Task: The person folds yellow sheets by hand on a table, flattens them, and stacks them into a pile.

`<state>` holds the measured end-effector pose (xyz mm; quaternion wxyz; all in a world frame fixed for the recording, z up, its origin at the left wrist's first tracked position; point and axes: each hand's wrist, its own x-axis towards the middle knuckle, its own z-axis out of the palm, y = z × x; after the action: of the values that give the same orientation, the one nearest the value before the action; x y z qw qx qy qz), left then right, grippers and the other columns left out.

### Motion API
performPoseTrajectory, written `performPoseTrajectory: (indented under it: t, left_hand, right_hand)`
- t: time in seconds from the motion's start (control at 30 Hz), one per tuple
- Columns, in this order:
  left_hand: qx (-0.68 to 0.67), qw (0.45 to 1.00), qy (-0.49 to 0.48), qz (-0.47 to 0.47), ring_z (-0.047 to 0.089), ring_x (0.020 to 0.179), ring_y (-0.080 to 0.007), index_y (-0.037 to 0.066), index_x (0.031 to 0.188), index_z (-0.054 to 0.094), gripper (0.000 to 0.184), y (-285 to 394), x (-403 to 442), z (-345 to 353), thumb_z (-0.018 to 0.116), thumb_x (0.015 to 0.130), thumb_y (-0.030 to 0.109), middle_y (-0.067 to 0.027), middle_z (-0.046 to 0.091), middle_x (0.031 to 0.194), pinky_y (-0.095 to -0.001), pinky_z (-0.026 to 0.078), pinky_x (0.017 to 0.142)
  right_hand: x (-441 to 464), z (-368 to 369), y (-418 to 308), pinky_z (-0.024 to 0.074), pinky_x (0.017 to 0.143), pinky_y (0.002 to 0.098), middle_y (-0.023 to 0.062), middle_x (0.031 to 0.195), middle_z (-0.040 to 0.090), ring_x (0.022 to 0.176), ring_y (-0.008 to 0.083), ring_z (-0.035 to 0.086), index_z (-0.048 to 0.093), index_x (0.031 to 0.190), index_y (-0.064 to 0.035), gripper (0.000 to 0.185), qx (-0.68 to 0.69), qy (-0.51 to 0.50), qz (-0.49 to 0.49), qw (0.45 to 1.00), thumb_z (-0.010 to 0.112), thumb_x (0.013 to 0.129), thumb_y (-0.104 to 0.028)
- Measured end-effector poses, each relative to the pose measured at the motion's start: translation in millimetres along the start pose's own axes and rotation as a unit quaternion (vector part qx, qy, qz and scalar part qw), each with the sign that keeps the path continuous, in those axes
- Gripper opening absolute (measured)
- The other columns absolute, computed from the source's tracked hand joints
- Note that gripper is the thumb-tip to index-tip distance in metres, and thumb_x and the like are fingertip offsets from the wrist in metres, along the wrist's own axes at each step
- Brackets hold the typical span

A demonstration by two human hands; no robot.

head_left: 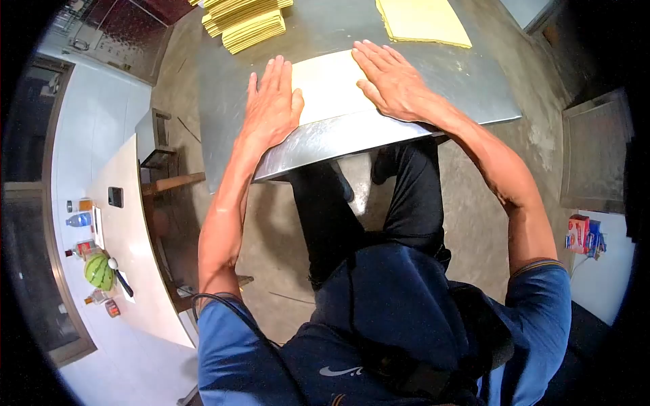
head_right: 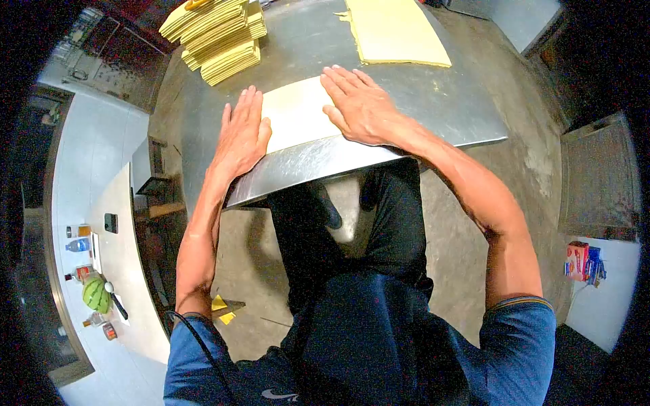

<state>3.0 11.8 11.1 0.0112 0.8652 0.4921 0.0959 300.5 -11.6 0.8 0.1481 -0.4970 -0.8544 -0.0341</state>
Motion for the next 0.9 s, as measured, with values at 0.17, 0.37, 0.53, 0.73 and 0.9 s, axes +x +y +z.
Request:
performPoseTrajectory:
  t: [0.17,0.37,0.53,0.73,0.9]
  left_hand:
    - [-0.015,0.999,0.001,0.032,0.029,0.161,-0.0423,-0.010,0.160,0.038,0.067,57,44,15,0.044,0.110,0.034,-0.0311,0.030,0.171,-0.0561,0.018,0.133]
    - [-0.043,0.992,0.064,0.096,0.029,0.161,-0.0399,-0.009,0.160,0.039,0.070,63,51,36,0.046,0.109,0.038,-0.0297,0.036,0.170,-0.0508,0.019,0.134]
    - [-0.041,0.998,0.035,0.024,0.025,0.164,-0.0367,-0.008,0.162,0.036,0.070,3,15,12,0.045,0.110,0.038,-0.0271,0.032,0.173,-0.0498,0.016,0.135]
    - [-0.009,0.999,0.035,0.017,0.024,0.165,-0.0358,-0.006,0.164,0.033,0.067,-14,2,14,0.043,0.111,0.033,-0.0252,0.030,0.174,-0.0502,0.015,0.135]
    - [-0.011,0.999,0.024,0.021,0.022,0.165,-0.0353,-0.005,0.165,0.032,0.065,-12,2,12,0.041,0.112,0.030,-0.0241,0.028,0.175,-0.0507,0.015,0.135]
  right_hand:
    - [-4,1,2,0.0207,0.134,0.0497,0.0231,0.172,0.035,0.163,0.0361,0.028,0.038,0.163,0.0044,0.065,0.000,0.004,-0.006,1.000,0.041,0.112,-0.035]
    - [-5,0,5,0.0219,0.133,0.0500,0.0230,0.172,0.036,0.162,0.0361,0.030,0.039,0.163,0.0047,0.063,-0.014,-0.008,-0.003,1.000,0.042,0.111,-0.031]
    - [-4,-8,2,0.0222,0.133,0.0501,0.0233,0.172,0.035,0.162,0.0365,0.030,0.038,0.163,0.0050,0.061,-0.033,-0.019,-0.012,0.999,0.044,0.111,-0.027]
    - [17,5,-25,0.0172,0.135,0.0504,0.0280,0.172,0.032,0.163,0.0387,0.028,0.036,0.162,0.0089,0.068,-0.041,-0.031,-0.005,0.999,0.043,0.112,-0.037]
    - [61,29,-75,0.0245,0.132,0.0515,0.0307,0.167,0.039,0.158,0.0427,0.036,0.038,0.158,0.0124,0.074,0.002,0.010,-0.100,0.995,0.047,0.109,-0.042]
